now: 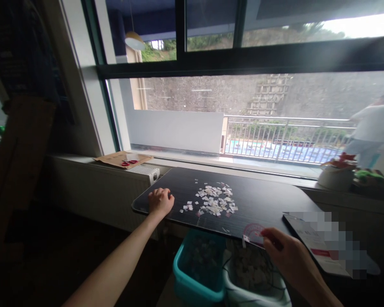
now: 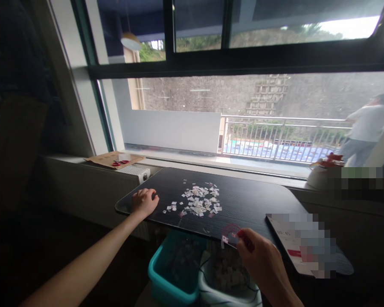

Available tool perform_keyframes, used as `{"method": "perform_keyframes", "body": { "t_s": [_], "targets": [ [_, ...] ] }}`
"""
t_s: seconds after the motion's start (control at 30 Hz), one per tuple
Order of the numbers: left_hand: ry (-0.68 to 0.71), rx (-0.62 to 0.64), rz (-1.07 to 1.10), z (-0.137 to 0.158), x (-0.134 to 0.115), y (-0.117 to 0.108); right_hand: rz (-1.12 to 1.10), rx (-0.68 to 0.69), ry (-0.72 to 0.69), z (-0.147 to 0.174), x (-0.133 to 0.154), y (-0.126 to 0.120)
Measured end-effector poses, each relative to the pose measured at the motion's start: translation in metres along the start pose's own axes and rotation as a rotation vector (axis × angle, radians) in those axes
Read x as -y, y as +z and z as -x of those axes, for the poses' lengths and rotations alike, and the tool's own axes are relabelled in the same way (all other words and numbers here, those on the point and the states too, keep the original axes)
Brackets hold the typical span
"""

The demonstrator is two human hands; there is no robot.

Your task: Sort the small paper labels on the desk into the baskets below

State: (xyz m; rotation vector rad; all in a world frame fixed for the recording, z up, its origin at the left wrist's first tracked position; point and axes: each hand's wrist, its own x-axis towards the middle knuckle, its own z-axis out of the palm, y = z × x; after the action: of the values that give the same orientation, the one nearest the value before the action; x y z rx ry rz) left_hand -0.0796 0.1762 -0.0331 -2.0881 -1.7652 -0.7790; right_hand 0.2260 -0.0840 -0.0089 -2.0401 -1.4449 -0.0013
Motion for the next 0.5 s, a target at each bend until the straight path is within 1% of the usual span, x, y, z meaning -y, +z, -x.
{"method": "perform_keyframes", "body": {
  "t_s": [0.13,0.27,0.37,0.5],
  "targets": [
    [0.017,-0.059,0.027,-0.001,0.001,0.002,0.016,-0.007,0.0,0.0,0.003,0.002],
    [0.032,-0.135,0.053,-0.001,0.003,0.006,0.039,0.012,0.032,-0.001,-0.007,0.002],
    [0.035,-0.163,0.064,0.0,0.004,0.008,0.032,0.016,0.044,0.002,-0.012,-0.001],
    [0.049,-0.193,0.074,0.0,0.004,0.009,0.006,-0.049,-0.002,0.001,0.0,-0.001]
  ]
}}
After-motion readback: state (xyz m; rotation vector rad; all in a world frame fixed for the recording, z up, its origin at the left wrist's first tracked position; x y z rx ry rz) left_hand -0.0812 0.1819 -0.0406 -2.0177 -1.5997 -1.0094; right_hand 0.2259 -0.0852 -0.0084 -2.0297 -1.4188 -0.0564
